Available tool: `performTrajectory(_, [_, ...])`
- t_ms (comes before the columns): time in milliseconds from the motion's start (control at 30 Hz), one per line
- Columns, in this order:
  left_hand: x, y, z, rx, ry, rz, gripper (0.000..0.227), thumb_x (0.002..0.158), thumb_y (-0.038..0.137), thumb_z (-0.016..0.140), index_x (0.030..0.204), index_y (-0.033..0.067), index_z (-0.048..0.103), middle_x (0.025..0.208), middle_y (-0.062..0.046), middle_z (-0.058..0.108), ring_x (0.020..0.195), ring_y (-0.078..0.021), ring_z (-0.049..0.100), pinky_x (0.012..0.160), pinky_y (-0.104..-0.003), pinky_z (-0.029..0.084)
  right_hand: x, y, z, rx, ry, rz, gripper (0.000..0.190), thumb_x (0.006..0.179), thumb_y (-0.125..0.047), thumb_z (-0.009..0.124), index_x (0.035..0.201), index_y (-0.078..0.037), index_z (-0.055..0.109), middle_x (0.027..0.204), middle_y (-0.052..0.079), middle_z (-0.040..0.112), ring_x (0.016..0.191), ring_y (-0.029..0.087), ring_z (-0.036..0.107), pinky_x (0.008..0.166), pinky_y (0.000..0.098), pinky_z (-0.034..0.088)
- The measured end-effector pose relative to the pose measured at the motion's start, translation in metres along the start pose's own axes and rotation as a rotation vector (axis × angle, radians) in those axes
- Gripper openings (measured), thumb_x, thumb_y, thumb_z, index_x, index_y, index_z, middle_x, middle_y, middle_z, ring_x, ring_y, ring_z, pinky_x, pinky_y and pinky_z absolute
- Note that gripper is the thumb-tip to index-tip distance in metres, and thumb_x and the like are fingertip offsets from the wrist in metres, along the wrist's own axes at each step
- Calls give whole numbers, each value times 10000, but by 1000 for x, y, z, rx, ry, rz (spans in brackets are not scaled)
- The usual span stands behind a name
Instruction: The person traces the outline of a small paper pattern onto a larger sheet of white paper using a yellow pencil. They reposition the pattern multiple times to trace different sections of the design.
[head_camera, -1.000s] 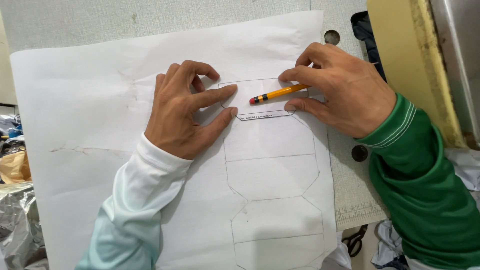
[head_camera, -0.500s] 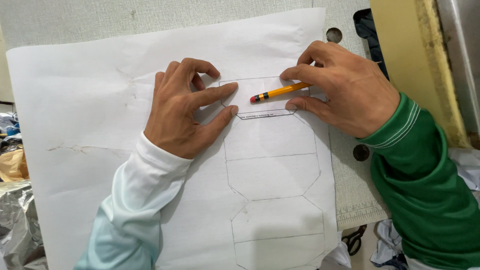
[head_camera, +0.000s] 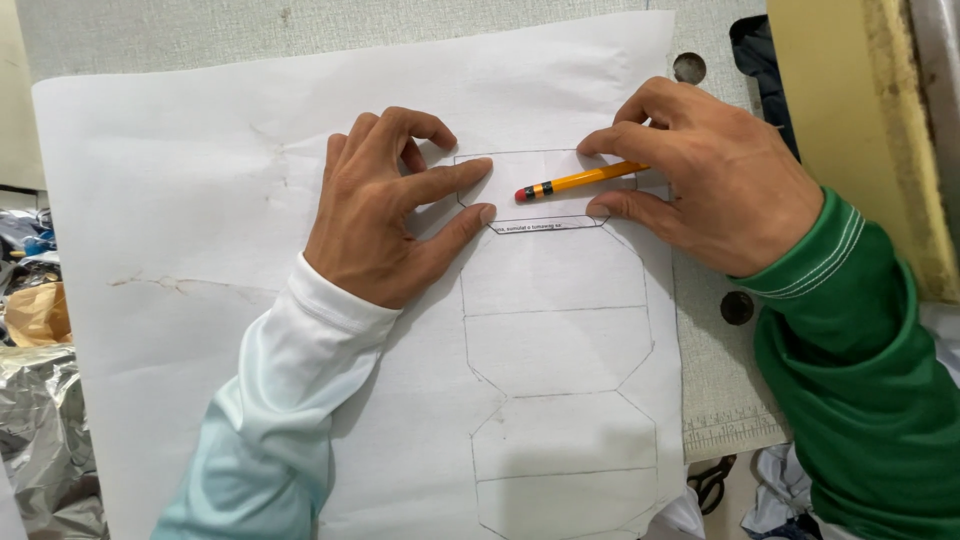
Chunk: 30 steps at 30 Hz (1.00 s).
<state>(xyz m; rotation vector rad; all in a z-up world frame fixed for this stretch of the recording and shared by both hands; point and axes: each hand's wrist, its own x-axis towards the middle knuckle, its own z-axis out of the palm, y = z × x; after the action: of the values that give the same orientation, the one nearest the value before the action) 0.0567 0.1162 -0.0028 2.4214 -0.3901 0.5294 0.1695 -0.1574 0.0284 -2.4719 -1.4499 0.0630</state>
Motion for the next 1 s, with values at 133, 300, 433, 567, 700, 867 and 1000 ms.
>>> performTrajectory(133, [0,0,1,7,4,-2,200,923,315,821,1084,201,788,1118,-52,579,871,-222,519,796,-431,364,1,-1,-1,-1,-6,3,387,914,-280,836,1242,-109,723,1092,113,609,863,267,625,654,405,545])
performTrajectory(300, [0,2,0,-11,17,-5,178,917,257,815,1082,201,781,1116,-54,577,873,-226,502,798,-432,356,0,-1,-1,-4,-11,13,404,907,-295,842,1247,-113,720,1104,108,617,842,259,626,650,398,544])
performTrajectory(433, [0,0,1,-1,26,12,178,922,261,811,1085,194,782,1109,-56,580,868,-226,509,777,-431,360,0,0,0,1,-3,5,403,915,-310,840,1246,-114,717,1098,106,612,821,255,616,646,394,532])
performTrajectory(567, [0,1,2,7,27,6,163,919,259,809,1068,199,779,1106,-51,578,865,-220,516,775,-428,360,0,0,0,-1,-7,10,414,904,-309,850,1248,-117,722,1100,103,619,855,256,624,660,391,543])
performTrajectory(700, [2,5,-1,0,14,-9,145,918,230,795,1058,193,781,1098,-51,567,868,-226,503,781,-436,353,0,0,-1,-10,-5,-1,422,905,-314,849,1251,-111,719,1102,109,618,854,260,627,666,394,544])
performTrajectory(867, [1,3,1,-3,16,-1,164,920,236,805,1078,199,778,1109,-52,573,863,-222,511,792,-437,359,0,0,1,0,14,-5,396,921,-309,847,1239,-105,726,1096,109,619,846,257,626,665,391,535])
performTrajectory(1000, [1,2,1,3,18,11,180,921,239,816,1092,202,772,1125,-54,575,862,-221,521,802,-435,362,0,2,2,-1,26,-15,401,915,-310,855,1237,-106,733,1094,113,617,871,267,630,681,397,538])
